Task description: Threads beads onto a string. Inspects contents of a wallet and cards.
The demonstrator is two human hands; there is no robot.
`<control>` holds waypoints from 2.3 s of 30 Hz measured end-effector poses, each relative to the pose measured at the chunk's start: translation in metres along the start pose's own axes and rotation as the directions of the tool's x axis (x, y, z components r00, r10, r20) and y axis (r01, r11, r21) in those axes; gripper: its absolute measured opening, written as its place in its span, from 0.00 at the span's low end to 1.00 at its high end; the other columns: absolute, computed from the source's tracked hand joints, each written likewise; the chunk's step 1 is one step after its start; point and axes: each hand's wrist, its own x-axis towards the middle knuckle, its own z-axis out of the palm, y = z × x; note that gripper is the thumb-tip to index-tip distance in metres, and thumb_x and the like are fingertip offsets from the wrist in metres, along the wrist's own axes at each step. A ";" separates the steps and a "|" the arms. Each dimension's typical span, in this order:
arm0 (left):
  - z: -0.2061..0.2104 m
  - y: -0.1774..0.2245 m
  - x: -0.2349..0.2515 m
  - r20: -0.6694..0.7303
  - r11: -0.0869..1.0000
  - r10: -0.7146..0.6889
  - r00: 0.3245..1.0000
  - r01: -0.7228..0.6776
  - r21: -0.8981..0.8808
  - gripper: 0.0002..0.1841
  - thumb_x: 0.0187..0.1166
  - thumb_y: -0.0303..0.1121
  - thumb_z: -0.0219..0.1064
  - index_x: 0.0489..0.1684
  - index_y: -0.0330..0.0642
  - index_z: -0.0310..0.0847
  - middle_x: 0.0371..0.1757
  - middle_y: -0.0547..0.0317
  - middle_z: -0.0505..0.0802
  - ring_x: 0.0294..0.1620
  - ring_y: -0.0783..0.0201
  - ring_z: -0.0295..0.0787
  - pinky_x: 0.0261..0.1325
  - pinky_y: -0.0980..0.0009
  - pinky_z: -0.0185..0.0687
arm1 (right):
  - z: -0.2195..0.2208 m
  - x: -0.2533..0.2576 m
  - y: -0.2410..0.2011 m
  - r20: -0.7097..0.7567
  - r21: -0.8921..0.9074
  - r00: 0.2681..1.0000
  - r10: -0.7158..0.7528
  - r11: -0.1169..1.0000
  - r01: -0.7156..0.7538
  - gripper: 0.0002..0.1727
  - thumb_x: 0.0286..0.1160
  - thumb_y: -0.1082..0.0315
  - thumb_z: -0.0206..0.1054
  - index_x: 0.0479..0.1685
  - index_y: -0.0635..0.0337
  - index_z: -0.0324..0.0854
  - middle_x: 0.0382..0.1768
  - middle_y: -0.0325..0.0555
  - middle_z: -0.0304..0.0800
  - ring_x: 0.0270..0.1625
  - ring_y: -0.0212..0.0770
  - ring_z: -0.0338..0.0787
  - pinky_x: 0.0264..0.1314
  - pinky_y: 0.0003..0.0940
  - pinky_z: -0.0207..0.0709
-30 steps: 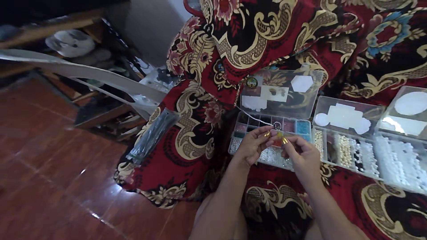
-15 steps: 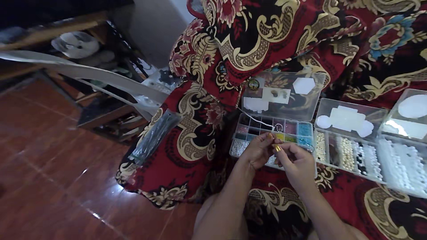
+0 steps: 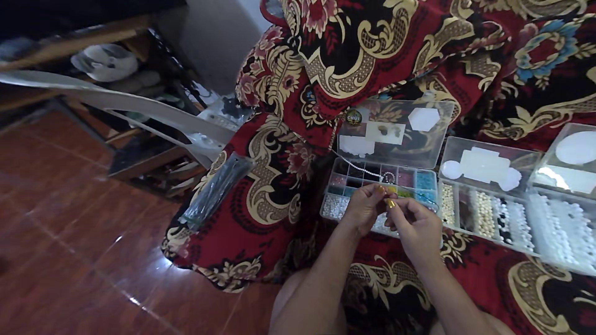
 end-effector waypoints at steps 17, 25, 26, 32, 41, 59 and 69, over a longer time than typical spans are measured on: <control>-0.001 0.003 0.001 0.024 0.997 0.030 0.999 -0.031 0.068 0.16 0.88 0.21 0.51 0.30 0.41 0.81 0.30 0.65 0.92 0.32 0.73 0.90 0.43 0.76 0.88 | -0.001 0.000 -0.001 0.003 0.028 1.000 0.020 0.999 -0.020 0.07 0.71 0.70 0.66 0.32 0.61 0.88 0.20 0.28 0.88 0.19 0.18 0.85 0.22 0.15 0.82; -0.001 0.004 0.001 0.030 0.996 0.036 0.999 -0.038 0.075 0.15 0.87 0.21 0.52 0.29 0.41 0.82 0.30 0.65 0.93 0.32 0.73 0.90 0.43 0.75 0.88 | -0.002 0.000 -0.003 0.008 0.029 0.999 0.038 0.999 -0.038 0.07 0.70 0.69 0.66 0.31 0.60 0.88 0.19 0.28 0.88 0.19 0.18 0.85 0.22 0.15 0.82; -0.001 0.004 0.001 0.032 0.996 0.037 0.999 -0.039 0.078 0.15 0.87 0.21 0.52 0.29 0.41 0.82 0.30 0.65 0.93 0.32 0.73 0.90 0.43 0.75 0.88 | -0.002 0.000 -0.003 0.011 0.028 0.999 0.041 0.999 -0.041 0.07 0.71 0.69 0.66 0.31 0.60 0.88 0.19 0.28 0.88 0.19 0.18 0.85 0.22 0.15 0.82; -0.003 0.003 0.001 0.041 0.995 0.042 0.998 -0.045 0.092 0.15 0.86 0.20 0.52 0.30 0.41 0.82 0.31 0.65 0.93 0.32 0.73 0.90 0.42 0.76 0.88 | -0.002 0.000 -0.003 0.016 0.020 0.999 0.043 0.999 -0.043 0.06 0.69 0.69 0.66 0.30 0.60 0.88 0.19 0.27 0.87 0.19 0.17 0.84 0.22 0.15 0.81; -0.003 0.005 0.001 0.052 0.991 0.049 0.997 -0.055 0.124 0.15 0.85 0.20 0.53 0.31 0.41 0.83 0.31 0.66 0.94 0.33 0.74 0.91 0.43 0.75 0.88 | -0.004 0.000 -0.004 0.020 0.018 0.998 0.062 0.998 -0.062 0.07 0.70 0.69 0.67 0.30 0.60 0.88 0.19 0.28 0.87 0.18 0.18 0.84 0.22 0.16 0.81; -0.012 0.013 0.003 0.107 0.981 0.045 0.993 -0.064 0.184 0.13 0.83 0.19 0.56 0.32 0.39 0.85 0.35 0.64 0.94 0.37 0.73 0.91 0.48 0.74 0.88 | -0.008 0.004 -0.005 0.106 0.041 0.989 0.103 0.993 -0.107 0.09 0.72 0.71 0.70 0.44 0.67 0.90 0.26 0.35 0.94 0.25 0.22 0.91 0.31 0.18 0.88; -0.015 0.016 0.003 0.133 0.971 0.046 0.990 -0.076 0.225 0.11 0.83 0.20 0.57 0.33 0.39 0.86 0.37 0.64 0.95 0.38 0.73 0.92 0.49 0.74 0.89 | -0.009 0.004 -0.006 0.125 -0.004 0.988 0.094 0.996 -0.094 0.10 0.75 0.71 0.64 0.41 0.65 0.91 0.25 0.33 0.93 0.24 0.22 0.90 0.30 0.17 0.88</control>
